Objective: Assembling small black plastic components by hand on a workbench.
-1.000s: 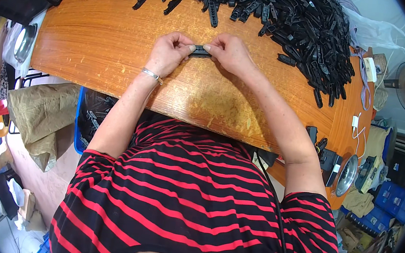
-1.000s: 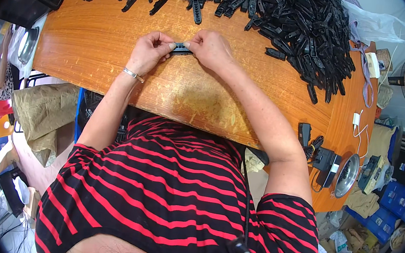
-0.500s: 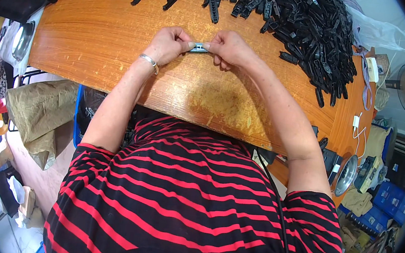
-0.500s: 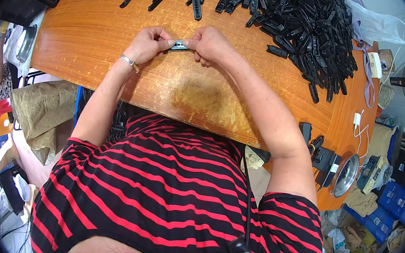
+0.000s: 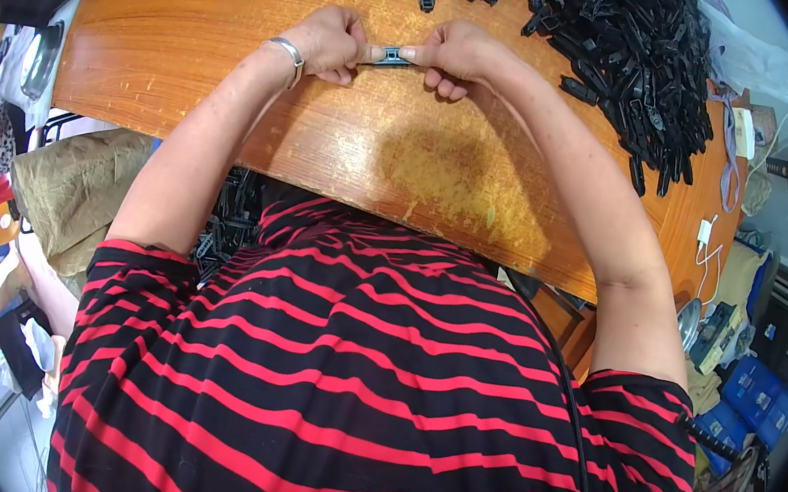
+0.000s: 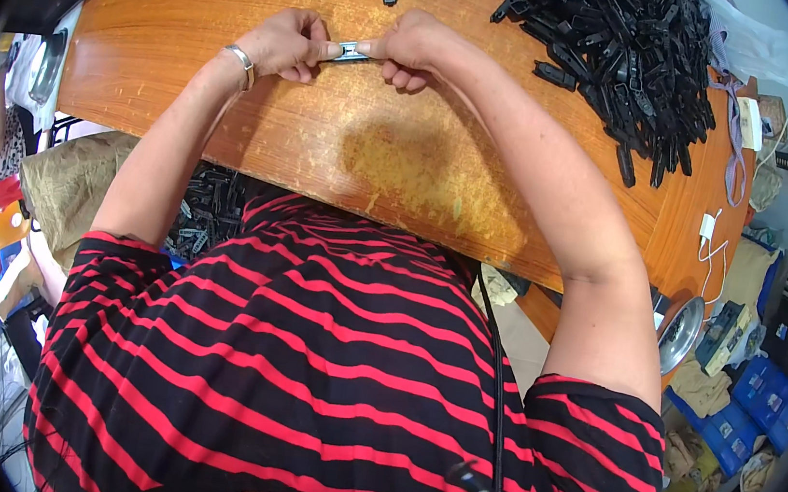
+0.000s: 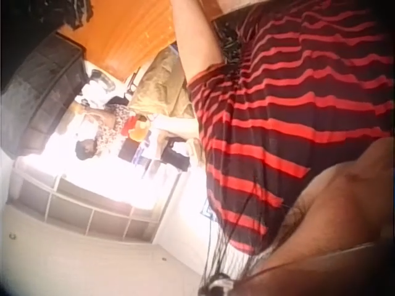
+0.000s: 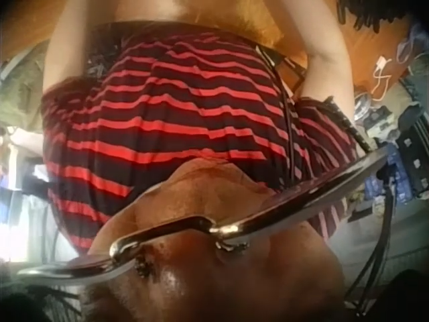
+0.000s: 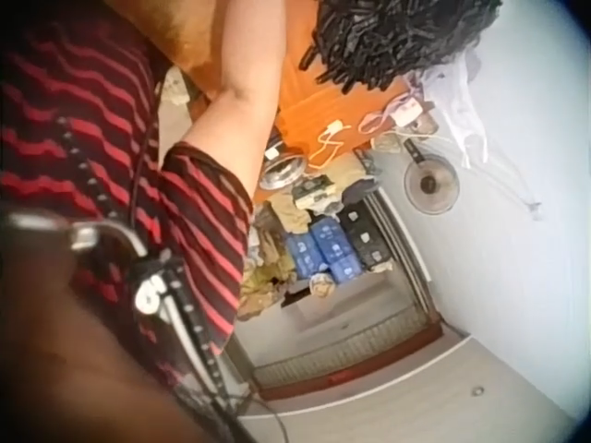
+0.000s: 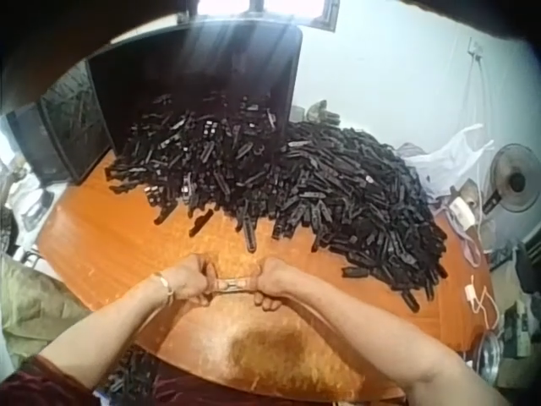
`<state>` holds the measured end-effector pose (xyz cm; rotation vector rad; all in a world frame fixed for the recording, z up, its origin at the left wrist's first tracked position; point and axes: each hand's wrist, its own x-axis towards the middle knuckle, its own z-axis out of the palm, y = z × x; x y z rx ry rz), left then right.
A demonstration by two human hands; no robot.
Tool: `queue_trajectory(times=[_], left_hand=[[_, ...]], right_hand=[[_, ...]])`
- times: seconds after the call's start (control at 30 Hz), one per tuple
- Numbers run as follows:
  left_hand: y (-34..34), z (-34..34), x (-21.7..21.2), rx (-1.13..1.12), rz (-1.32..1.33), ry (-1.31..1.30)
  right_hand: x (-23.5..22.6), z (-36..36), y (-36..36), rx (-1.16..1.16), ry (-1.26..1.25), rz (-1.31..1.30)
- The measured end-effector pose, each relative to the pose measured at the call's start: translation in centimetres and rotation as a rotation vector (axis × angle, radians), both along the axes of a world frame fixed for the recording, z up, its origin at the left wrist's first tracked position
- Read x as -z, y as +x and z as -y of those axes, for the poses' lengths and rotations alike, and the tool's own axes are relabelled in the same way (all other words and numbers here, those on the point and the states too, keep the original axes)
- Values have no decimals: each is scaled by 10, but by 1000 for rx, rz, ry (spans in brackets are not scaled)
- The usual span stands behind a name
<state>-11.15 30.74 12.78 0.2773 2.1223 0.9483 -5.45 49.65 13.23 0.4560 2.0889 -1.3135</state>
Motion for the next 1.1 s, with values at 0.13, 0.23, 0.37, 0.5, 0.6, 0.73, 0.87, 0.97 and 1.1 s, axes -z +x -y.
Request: queue_trajectory(times=[0.13,0.23,0.37,0.5,0.6,0.73,0.87,0.97,1.1], left_hand=[[-4,-5,-2,-9,57,-16],[-3,-6,0,7,6,-66],[-2,-5,1,-49,18,-21],[10,0,5,-66,-161,-29],[21,12,36,-13,-570,162],[48,23,48,-183,-527,431],[74,38,23,-24,-52,513],[87,63,20,-53,-13,558],[90,147,-3,-81,-16,340]], right_hand=[[-1,4,-3,1,62,33],[-5,9,-2,15,66,65],[-5,5,-1,23,63,29],[-10,10,12,77,34,-69],[1,17,29,222,-48,-188],[17,30,55,268,-125,-463],[13,43,84,173,-97,-599],[8,39,101,82,-299,-515],[5,0,117,46,125,-602]])
